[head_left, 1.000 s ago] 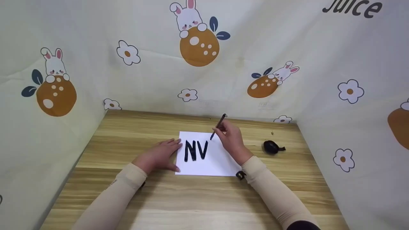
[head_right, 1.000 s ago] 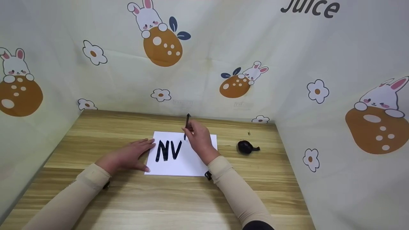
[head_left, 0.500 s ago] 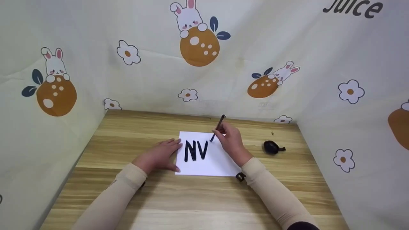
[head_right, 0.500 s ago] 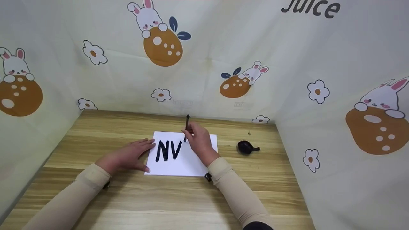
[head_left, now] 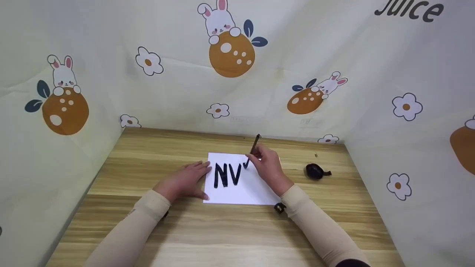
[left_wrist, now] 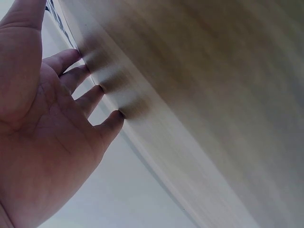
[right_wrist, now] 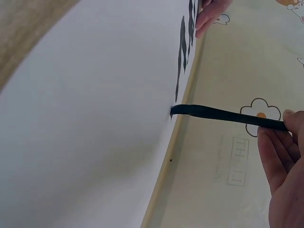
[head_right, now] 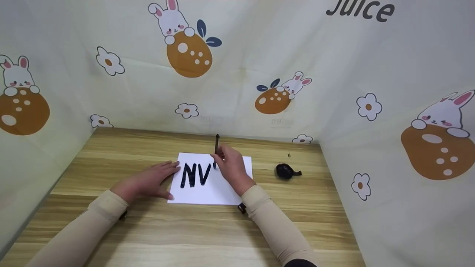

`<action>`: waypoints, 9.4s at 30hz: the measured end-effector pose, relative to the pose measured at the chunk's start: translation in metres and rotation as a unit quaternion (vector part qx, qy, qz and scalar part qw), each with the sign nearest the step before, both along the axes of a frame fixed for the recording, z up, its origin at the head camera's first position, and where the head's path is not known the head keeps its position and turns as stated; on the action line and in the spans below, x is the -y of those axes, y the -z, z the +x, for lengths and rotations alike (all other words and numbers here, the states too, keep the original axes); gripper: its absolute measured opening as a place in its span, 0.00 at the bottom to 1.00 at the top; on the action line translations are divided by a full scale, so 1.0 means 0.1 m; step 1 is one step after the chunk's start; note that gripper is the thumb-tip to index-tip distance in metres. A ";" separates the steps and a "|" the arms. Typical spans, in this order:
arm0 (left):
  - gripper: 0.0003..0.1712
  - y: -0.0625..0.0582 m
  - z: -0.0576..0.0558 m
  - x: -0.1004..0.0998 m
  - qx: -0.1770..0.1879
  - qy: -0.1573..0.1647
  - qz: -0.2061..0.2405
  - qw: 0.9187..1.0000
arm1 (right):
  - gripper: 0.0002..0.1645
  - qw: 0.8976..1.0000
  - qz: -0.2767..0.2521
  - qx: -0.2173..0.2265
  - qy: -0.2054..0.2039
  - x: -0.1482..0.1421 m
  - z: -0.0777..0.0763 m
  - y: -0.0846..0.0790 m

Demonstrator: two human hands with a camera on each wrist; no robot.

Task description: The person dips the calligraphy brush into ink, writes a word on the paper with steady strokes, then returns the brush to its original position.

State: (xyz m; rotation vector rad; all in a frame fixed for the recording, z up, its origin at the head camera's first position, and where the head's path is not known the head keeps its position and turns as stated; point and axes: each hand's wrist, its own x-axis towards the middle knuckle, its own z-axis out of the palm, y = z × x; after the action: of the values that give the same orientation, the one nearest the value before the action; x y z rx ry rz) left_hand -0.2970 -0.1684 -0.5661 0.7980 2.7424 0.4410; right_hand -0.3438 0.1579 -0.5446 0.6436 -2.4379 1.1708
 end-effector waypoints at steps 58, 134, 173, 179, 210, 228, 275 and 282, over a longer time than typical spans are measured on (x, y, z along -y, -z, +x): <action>0.68 0.01 -0.03 0.03 -0.001 0.013 0.000 1.000 | 0.10 0.997 0.022 0.061 -0.030 -0.02 0.33 -0.11; 0.69 0.02 -0.02 0.02 -0.001 0.011 -0.003 1.000 | 0.07 0.999 -0.014 0.005 0.050 -0.20 0.20 -0.29; 0.68 -0.01 -0.02 0.00 -0.005 0.009 -0.005 1.000 | 0.08 0.999 -0.003 0.000 0.034 -0.15 0.11 -0.09; 0.68 -0.02 -0.01 0.00 0.000 0.012 -0.006 1.000 | 0.08 1.000 -0.002 -0.006 0.027 -0.16 0.10 -0.07; 0.68 -0.01 -0.01 0.00 0.000 0.013 0.003 1.000 | 0.08 0.998 0.008 0.058 0.001 -0.18 0.18 -0.11; 0.69 0.00 -0.03 0.01 -0.007 0.018 -0.012 1.000 | 0.09 0.997 0.017 0.072 -0.014 -0.17 0.29 -0.15; 0.69 0.01 -0.03 0.00 -0.013 0.017 -0.009 1.000 | 0.11 0.995 0.015 0.094 -0.027 -0.17 0.48 -0.26; 0.69 0.01 -0.04 0.00 -0.008 0.014 -0.004 1.000 | 0.08 0.997 -0.003 0.077 -0.011 -0.21 0.49 -0.40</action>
State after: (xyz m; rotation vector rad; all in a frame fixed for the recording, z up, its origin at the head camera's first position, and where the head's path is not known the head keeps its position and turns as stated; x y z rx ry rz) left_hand -0.3007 -0.1686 -0.5668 0.8409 2.7417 0.4199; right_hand -0.2951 0.1787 -0.5044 0.6010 -2.5585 1.2803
